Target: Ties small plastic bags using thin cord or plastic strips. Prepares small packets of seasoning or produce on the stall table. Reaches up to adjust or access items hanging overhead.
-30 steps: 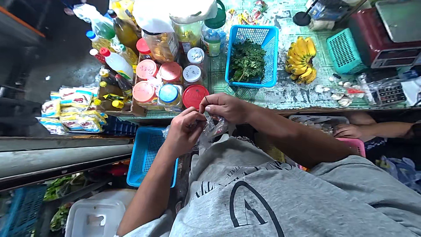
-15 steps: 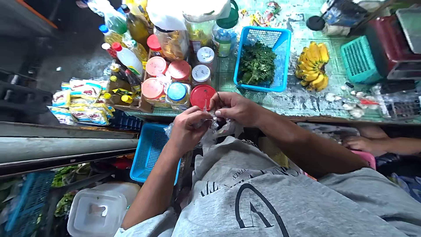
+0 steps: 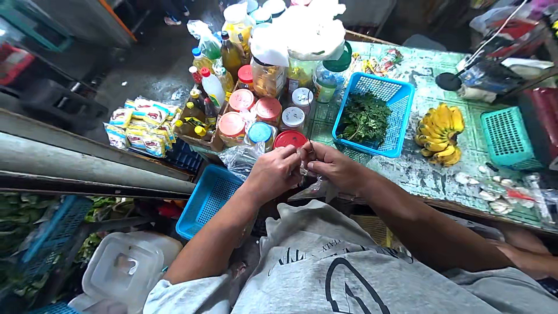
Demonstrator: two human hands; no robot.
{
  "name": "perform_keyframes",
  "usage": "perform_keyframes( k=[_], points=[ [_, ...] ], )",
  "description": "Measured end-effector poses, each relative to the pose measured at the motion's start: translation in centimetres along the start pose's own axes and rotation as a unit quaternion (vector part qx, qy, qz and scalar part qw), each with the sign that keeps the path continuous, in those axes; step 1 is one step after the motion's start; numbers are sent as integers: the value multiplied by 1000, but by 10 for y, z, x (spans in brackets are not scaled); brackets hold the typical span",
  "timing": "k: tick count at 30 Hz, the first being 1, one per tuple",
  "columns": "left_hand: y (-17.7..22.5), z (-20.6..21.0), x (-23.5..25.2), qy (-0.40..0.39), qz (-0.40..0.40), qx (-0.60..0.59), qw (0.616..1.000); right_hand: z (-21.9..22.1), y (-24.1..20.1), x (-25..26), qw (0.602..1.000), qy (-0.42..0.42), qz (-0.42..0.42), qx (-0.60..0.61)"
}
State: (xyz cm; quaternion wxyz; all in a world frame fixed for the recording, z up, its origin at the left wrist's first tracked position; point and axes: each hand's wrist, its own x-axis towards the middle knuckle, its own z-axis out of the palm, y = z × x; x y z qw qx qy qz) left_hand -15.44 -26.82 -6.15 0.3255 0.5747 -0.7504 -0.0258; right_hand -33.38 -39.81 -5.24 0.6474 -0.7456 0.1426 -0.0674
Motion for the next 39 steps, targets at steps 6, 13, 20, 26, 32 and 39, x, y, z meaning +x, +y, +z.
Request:
perform_keyframes(
  k=[6, 13, 20, 26, 32, 39],
  points=[
    [-15, -3, -13, 51, -114, 19, 992, -15, 1, -12, 1000, -4, -19, -12],
    [-40, -23, -26, 134, -313, -116, 933, -39, -11, -29, 993, 112, 22, -8],
    [-20, 48, -28, 182, -332, -389, 840, -46, 20, -40, 986, 161, 28, 31],
    [15, 94, 2, 226, -468, -569, 637, -63, 72, -84, 966, 242, 75, 51],
    [7, 119, 20, 56, -458, -558, 690, -91, 113, -124, 941, 309, 107, 81],
    [-31, 146, 51, 147, -474, -591, 636, -156, 131, -131, 946, 293, 123, 67]
  ],
)
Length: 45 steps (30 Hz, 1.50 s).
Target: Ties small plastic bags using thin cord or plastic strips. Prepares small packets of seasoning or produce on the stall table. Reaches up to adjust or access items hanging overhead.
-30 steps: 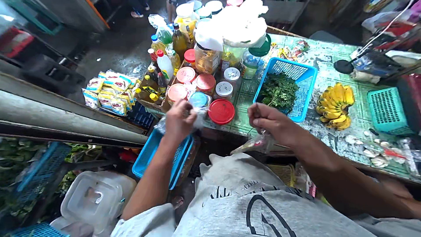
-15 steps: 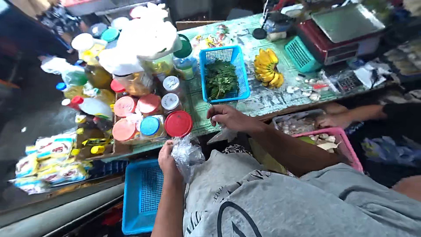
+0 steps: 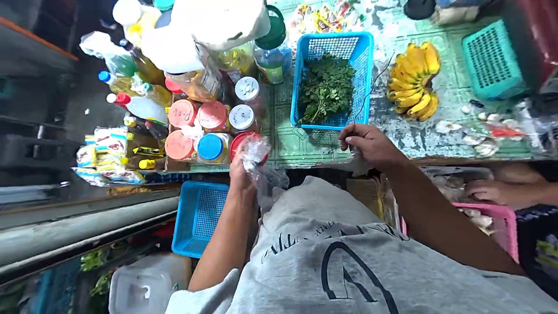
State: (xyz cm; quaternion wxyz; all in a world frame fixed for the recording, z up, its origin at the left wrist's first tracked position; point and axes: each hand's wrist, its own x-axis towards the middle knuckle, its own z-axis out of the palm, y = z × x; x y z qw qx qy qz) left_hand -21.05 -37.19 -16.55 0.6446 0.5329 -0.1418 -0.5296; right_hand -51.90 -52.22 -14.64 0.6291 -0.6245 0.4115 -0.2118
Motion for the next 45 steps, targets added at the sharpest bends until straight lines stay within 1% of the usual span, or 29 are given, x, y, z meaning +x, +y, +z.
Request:
perform_keyframes(
  k=[2, 4, 5, 6, 7, 9, 10, 12, 14, 16, 18, 19, 20, 21, 23, 24, 25, 27, 29, 30, 31, 33, 35, 36, 37, 38, 40, 43, 45],
  points=[
    [-34, -6, -6, -16, -7, 115, 993, -11, -7, 15, 1000, -19, -3, -24],
    [-73, -29, -24, -79, -18, 242, 967, -19, -14, 28, 999, -27, -10, -45],
    [-83, -37, -35, -95, -36, 272, 957, -21, -18, 35, 998, -29, -13, -49],
    [-86, -41, -48, -85, -62, 276, 955, -21, -22, 43, 998, -29, -16, -53],
    [-83, -42, -61, -64, -102, 261, 958, -20, -24, 48, 998, -31, -22, -57],
    [-58, -42, -80, -28, -183, 236, 954, -13, -28, 57, 996, -30, -52, -64],
    [-48, -46, -83, -35, -195, 243, 950, -9, -30, 59, 995, -28, -68, -65],
    [-34, -55, -76, -65, -174, 297, 937, -3, -37, 62, 993, -22, -89, -73],
    [-24, -65, -66, -51, -141, 348, 925, 8, -33, 62, 992, 0, -106, -74],
    [-9, -67, -55, -22, -102, 317, 943, 23, -33, 53, 994, 34, -85, -57],
    [15, -70, -42, -24, -76, 296, 952, 40, -34, 35, 995, 73, -47, -41],
    [27, -72, -31, -37, -64, 290, 954, 48, -28, 25, 995, 93, -32, -27],
    [37, -74, -18, -71, -50, 277, 957, 51, -21, 17, 994, 109, -23, -14],
    [46, -73, -3, -125, -32, 269, 955, 52, -15, 6, 992, 123, -12, -4],
    [62, -58, 28, -254, 2, 262, 931, 54, -8, -22, 987, 158, 19, 7],
    [66, -44, 46, -320, 16, 259, 911, 55, -4, -37, 982, 184, 28, 8],
    [68, -22, 59, -352, 30, 268, 896, 57, 1, -51, 976, 215, 32, 8],
    [63, 26, 69, -352, 56, 273, 894, 60, 12, -75, 962, 270, 23, 0],
    [56, 69, 76, -322, 78, 256, 908, 63, 18, -85, 958, 285, 24, -8],
    [50, 91, 79, -334, 80, 249, 906, 61, 19, -90, 957, 287, 38, -11],
    [45, 110, 79, -364, 69, 255, 893, 59, 20, -94, 956, 288, 52, -14],
    [37, 143, 72, -417, 55, 330, 845, 55, 21, -97, 958, 278, 69, -36],
    [24, 170, 64, -458, 64, 416, 783, 51, 16, -92, 961, 242, 91, -100],
    [16, 181, 63, -477, 72, 441, 756, 48, 13, -88, 961, 218, 99, -136],
    [10, 191, 63, -493, 81, 450, 740, 45, 11, -82, 962, 195, 97, -166],
    [4, 199, 65, -503, 97, 439, 738, 40, 8, -75, 961, 174, 95, -192],
    [-4, 213, 73, -492, 122, 382, 773, 27, 7, -62, 963, 152, 72, -211],
    [1, 235, 84, -413, 96, 344, 838, 0, 15, -46, 963, 176, 12, -202],
    [-5, 252, 92, -375, 83, 303, 872, -24, 25, -35, 954, 208, -52, -212]
  ],
)
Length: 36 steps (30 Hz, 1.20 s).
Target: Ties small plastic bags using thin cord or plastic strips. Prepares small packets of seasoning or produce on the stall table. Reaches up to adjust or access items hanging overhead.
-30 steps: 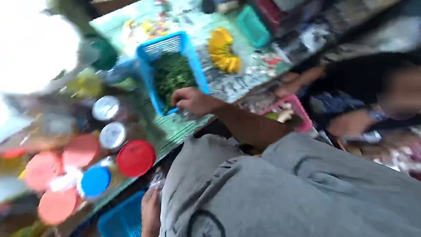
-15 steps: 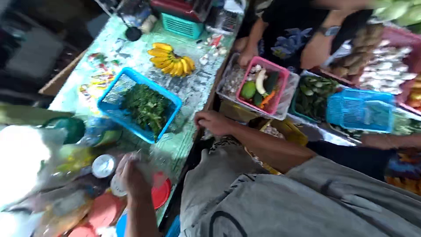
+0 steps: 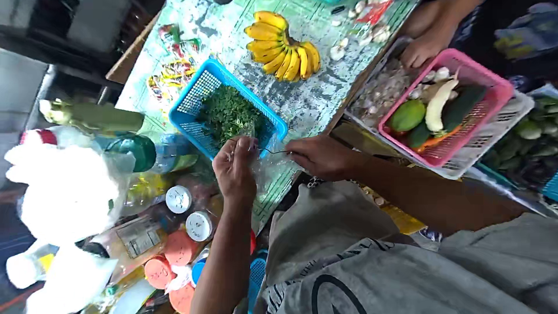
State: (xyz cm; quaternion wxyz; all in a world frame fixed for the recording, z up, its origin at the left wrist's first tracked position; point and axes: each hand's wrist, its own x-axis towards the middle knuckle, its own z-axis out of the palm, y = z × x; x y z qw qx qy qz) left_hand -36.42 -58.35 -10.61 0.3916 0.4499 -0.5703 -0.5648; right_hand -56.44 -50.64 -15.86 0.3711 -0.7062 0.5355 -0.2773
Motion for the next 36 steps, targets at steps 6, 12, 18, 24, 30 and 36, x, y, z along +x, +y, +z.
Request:
perform_keyframes(
  k=[6, 12, 18, 24, 30, 36],
  points=[
    [-11, 43, 76, -49, -43, -21, 998, -55, 43, 62, 978, -26, 5, 205],
    [-26, 25, 151, -143, -126, 15, 982, -78, 84, 105, 941, 16, 89, 327],
    [-50, 52, 190, 106, -149, -131, 974, -85, 104, 152, 876, 83, 185, 437],
    [-91, 105, 214, -59, 41, 284, 956, -79, 103, 204, 829, 153, 249, 476],
    [-71, 43, 276, -180, 16, 260, 948, -88, 142, 215, 799, 170, 288, 499],
    [-98, -55, 470, -35, -86, 519, 849, -86, 158, 226, 779, 73, 177, 597]
  ],
)
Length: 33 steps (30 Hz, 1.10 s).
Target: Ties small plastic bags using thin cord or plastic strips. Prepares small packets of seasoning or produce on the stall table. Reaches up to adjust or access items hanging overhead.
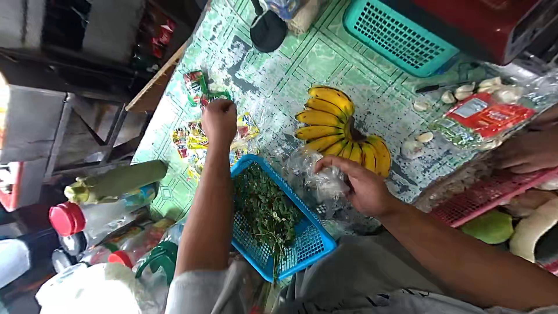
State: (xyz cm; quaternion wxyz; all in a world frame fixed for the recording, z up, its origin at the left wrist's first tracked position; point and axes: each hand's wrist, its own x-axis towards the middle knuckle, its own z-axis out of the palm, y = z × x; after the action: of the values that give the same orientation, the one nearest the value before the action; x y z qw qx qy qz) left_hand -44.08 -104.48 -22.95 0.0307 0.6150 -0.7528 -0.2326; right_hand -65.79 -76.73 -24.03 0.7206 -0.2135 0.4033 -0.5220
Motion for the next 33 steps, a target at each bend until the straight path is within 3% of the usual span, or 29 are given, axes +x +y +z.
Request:
perform_keyframes(
  k=[2, 5, 8, 11, 16, 21, 27, 33],
  points=[
    [-24, 16, 49, -31, -73, 56, 995, 3, -7, 6, 999, -49, 23, 5],
    [-46, 46, 82, -99, -124, 112, 981, 8, -17, 11, 997, -21, 32, -65],
    [-46, 58, 90, -107, -119, 152, 975, 5, -17, 15, 994, -8, -2, -110],
    [-51, 45, 82, -63, -106, 70, 990, 4, -18, 18, 994, -4, -18, -106],
    [-59, -17, 38, 104, -73, -197, 972, 13, -21, 22, 984, 9, -48, -171],
    [-30, -42, -43, 124, 36, -464, 876, 39, -28, 26, 959, 26, -68, -275],
    [30, -26, -137, 87, 40, -547, 832, 69, -36, 26, 949, 18, -96, -301],
    [46, -19, -168, 84, 74, -600, 792, 72, -35, 20, 951, -2, -90, -294]
  ],
)
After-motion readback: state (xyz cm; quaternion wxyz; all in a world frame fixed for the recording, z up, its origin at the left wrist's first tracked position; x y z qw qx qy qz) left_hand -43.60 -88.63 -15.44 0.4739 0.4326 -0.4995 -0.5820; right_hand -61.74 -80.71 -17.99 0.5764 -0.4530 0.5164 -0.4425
